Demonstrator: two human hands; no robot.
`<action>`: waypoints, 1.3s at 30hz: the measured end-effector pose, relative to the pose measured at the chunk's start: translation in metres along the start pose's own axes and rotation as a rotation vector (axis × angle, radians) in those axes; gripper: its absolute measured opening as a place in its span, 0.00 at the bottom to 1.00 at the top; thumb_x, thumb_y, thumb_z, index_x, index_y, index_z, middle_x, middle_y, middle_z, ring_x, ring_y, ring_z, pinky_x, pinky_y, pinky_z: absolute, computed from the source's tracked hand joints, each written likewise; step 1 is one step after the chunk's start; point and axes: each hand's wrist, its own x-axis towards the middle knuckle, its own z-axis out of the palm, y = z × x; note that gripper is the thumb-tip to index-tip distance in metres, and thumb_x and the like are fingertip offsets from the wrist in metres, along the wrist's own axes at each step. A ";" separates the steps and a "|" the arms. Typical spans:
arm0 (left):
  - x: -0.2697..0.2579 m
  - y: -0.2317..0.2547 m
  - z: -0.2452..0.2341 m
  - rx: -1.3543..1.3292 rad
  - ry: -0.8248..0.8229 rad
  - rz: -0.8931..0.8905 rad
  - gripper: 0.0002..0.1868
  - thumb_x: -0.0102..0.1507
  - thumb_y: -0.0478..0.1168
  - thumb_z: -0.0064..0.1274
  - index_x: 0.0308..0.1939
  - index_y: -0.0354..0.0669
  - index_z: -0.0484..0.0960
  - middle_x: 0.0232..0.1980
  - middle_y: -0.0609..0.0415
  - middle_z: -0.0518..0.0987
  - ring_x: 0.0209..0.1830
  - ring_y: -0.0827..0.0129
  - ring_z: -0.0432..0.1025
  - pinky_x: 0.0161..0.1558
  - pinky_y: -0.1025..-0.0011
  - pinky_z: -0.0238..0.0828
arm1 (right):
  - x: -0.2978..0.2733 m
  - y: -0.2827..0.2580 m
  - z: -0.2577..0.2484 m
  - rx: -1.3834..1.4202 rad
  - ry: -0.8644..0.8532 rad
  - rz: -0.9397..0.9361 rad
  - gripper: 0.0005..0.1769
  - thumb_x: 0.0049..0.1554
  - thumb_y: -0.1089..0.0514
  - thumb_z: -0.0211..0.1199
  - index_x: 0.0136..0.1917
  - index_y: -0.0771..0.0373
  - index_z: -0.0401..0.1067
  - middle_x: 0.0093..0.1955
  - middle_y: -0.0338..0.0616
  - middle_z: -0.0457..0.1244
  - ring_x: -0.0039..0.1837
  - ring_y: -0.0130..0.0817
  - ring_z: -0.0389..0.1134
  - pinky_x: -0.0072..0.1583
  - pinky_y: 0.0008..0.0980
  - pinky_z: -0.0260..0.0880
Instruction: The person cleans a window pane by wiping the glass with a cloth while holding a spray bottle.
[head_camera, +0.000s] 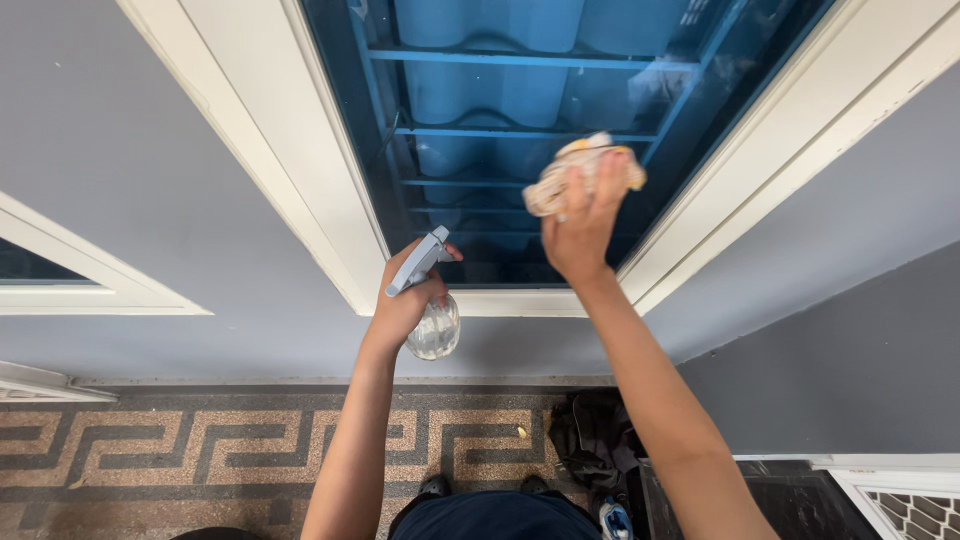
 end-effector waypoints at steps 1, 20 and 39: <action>0.001 0.001 0.003 -0.001 -0.004 -0.001 0.23 0.48 0.26 0.45 0.48 0.34 0.81 0.38 0.50 0.82 0.21 0.73 0.71 0.31 0.74 0.72 | -0.007 -0.001 0.002 0.015 -0.046 -0.055 0.43 0.58 0.64 0.69 0.81 0.58 0.51 0.83 0.65 0.39 0.83 0.73 0.40 0.79 0.72 0.45; 0.009 0.004 0.033 -0.015 -0.055 0.001 0.23 0.48 0.25 0.45 0.48 0.34 0.80 0.46 0.51 0.83 0.22 0.74 0.72 0.31 0.75 0.72 | -0.011 0.019 -0.008 0.011 -0.037 0.034 0.43 0.61 0.65 0.65 0.82 0.61 0.45 0.84 0.70 0.33 0.85 0.72 0.35 0.80 0.67 0.43; 0.010 -0.004 0.032 -0.037 -0.012 -0.014 0.25 0.47 0.24 0.44 0.48 0.32 0.80 0.48 0.48 0.83 0.22 0.72 0.72 0.30 0.74 0.72 | -0.052 0.032 -0.005 0.002 -0.150 -0.109 0.43 0.59 0.63 0.68 0.81 0.59 0.49 0.83 0.68 0.37 0.82 0.74 0.43 0.78 0.69 0.49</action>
